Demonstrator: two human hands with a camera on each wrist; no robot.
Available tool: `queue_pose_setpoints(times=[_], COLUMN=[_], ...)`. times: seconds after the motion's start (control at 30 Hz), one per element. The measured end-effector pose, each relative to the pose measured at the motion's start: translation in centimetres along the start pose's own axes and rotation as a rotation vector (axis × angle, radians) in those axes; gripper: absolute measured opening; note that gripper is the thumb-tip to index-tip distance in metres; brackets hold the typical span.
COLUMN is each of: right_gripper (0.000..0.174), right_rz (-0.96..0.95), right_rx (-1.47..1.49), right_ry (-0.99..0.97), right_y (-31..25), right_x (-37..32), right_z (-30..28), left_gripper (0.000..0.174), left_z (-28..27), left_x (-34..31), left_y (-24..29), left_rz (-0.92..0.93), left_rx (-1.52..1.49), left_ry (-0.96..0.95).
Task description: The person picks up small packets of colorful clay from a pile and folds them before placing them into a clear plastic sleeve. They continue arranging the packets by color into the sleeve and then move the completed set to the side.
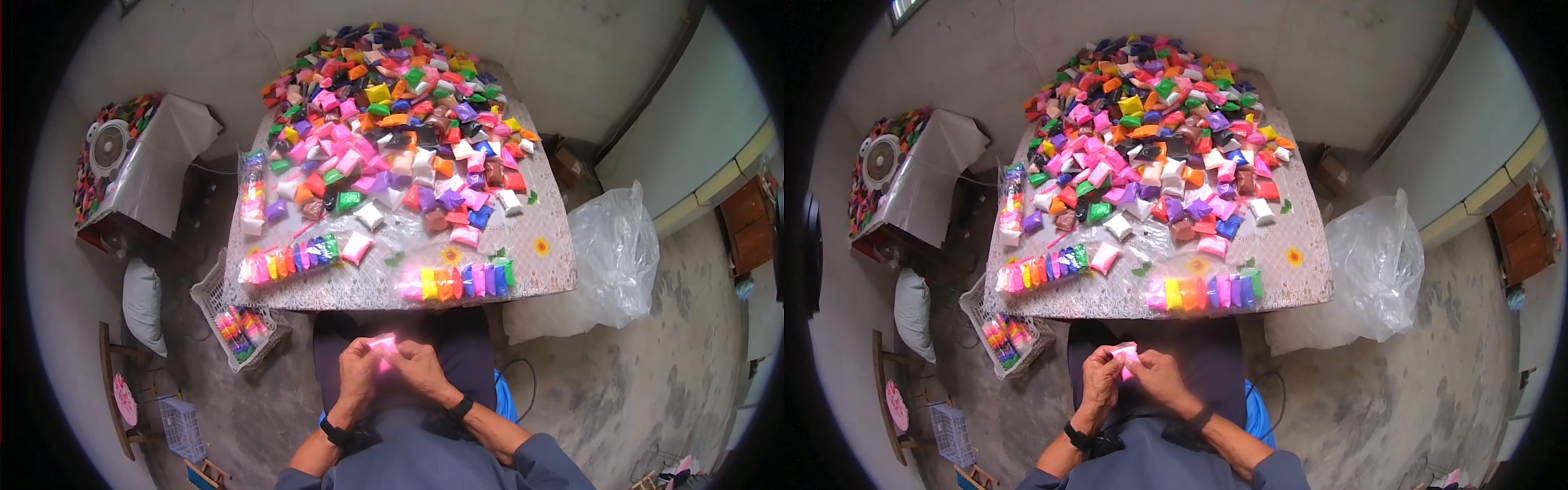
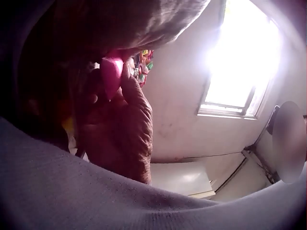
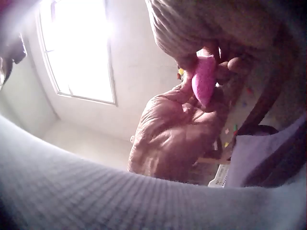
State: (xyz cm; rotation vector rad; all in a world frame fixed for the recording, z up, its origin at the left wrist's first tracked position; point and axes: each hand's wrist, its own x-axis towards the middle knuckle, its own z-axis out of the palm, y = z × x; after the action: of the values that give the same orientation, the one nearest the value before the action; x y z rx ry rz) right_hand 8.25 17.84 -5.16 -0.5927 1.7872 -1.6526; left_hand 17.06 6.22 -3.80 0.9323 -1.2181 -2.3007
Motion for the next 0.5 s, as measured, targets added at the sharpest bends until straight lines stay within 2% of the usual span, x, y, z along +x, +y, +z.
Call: queue_pose_setpoints(times=[0.1,0.23,0.37,0.5], right_gripper=[0.025,0.031,0.033,0.034], right_rz=[-0.005,-0.031,-0.041,-0.039], right_rx=[-0.078,-0.116,-0.099,-0.107], right_ry=[0.006,0.034,0.032,0.043], right_y=[-0.5,-0.3,-0.9,-0.6], right_x=[0.1,0.3,0.1,0.2], right_z=[-0.7,-0.7,-0.3,-0.3], left_gripper=[0.019,0.023,0.015,0.013], left_z=[0.8,-0.2,0.1,-0.8], left_x=[-0.7,-0.8,-0.5,0.1], left_y=[0.6,0.4,1.3,0.1], left_rz=[-0.052,-0.084,-0.111,-0.083], left_rx=[0.011,0.042,0.186,0.258], left_ry=[-0.008,-0.061,-0.046,-0.062])
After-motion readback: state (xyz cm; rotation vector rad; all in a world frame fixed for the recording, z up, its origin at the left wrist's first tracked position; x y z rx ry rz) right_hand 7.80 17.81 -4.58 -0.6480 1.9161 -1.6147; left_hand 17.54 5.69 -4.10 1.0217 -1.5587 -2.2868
